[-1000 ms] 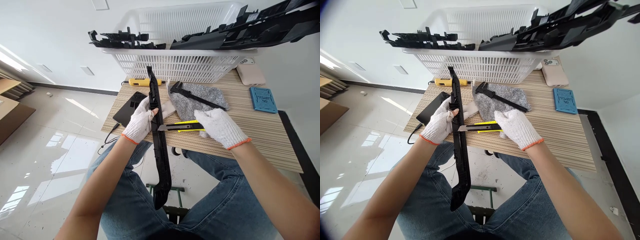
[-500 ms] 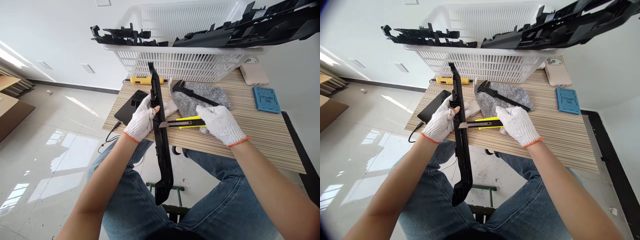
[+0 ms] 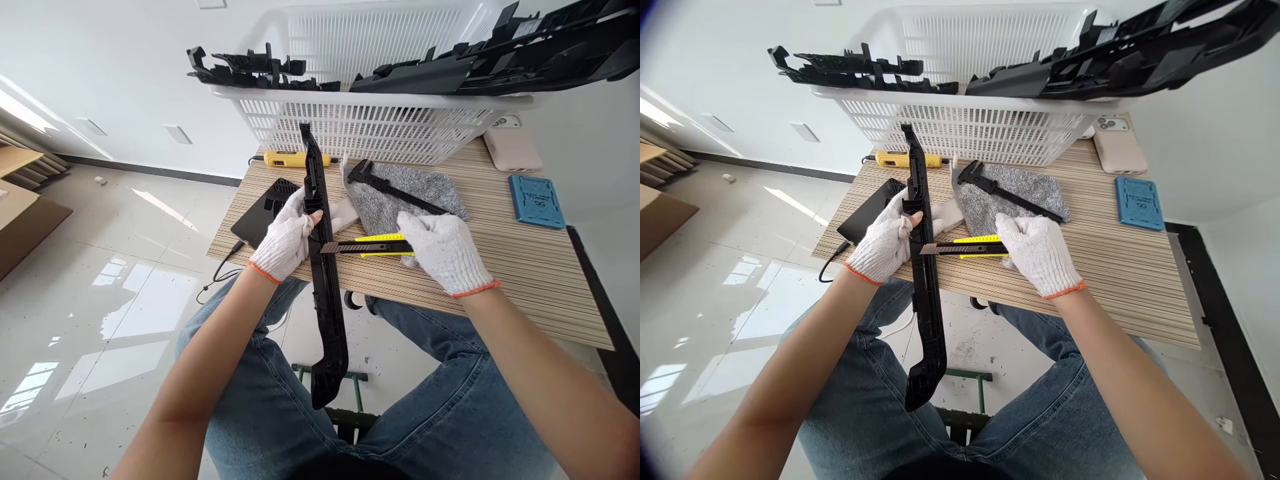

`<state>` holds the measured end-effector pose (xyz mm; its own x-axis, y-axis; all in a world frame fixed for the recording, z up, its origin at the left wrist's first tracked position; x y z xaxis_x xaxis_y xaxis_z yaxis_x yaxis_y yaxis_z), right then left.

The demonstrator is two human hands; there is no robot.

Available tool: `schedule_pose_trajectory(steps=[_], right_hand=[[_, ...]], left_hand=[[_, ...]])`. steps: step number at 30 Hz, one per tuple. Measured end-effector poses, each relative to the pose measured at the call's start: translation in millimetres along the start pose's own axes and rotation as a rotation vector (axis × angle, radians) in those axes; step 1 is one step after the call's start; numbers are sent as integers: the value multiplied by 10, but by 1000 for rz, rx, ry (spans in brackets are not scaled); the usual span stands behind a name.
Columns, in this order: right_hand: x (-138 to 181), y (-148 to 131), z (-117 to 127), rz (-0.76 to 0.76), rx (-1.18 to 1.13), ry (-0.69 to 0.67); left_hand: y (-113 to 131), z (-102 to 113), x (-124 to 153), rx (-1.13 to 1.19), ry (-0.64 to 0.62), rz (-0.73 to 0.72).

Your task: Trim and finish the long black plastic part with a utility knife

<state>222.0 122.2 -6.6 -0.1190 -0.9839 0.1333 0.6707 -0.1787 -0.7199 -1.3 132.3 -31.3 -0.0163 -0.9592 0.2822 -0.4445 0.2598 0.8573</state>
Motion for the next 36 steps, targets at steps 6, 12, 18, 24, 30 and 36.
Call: schedule_pose_trajectory(steps=[6,12,18,24,30,36], right_hand=[[2,-67,-9,-43,69,-70],[-37,-66,-27,-61,88,-139],[-38,-52,-33,-35,133,-147],[-25,-46,-22,-62,165,-145],[-4,-68,-30,-87,135,-160],[-23,-45,-41,-90,156,-188]], left_hand=[[6,-5,25,-4,-1,5],[16,1,-29,21,-5,-42],[15,-6,-24,12,-5,-43],[17,-20,-29,13,-17,-45],[17,-2,-28,20,-11,-50],[20,-1,-26,10,-22,-54]])
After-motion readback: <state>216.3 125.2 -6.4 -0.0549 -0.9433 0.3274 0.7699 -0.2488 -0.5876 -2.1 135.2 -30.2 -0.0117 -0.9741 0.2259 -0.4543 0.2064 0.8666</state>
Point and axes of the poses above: each hand's wrist, its own x-axis away from the middle knuckle, its own z-axis out of the back of the hand, y = z × x, the point moved 10 cm from there along -x, towards the middle knuckle, and after that the axes turned 4 degrees about y, right-handed, at the moved point
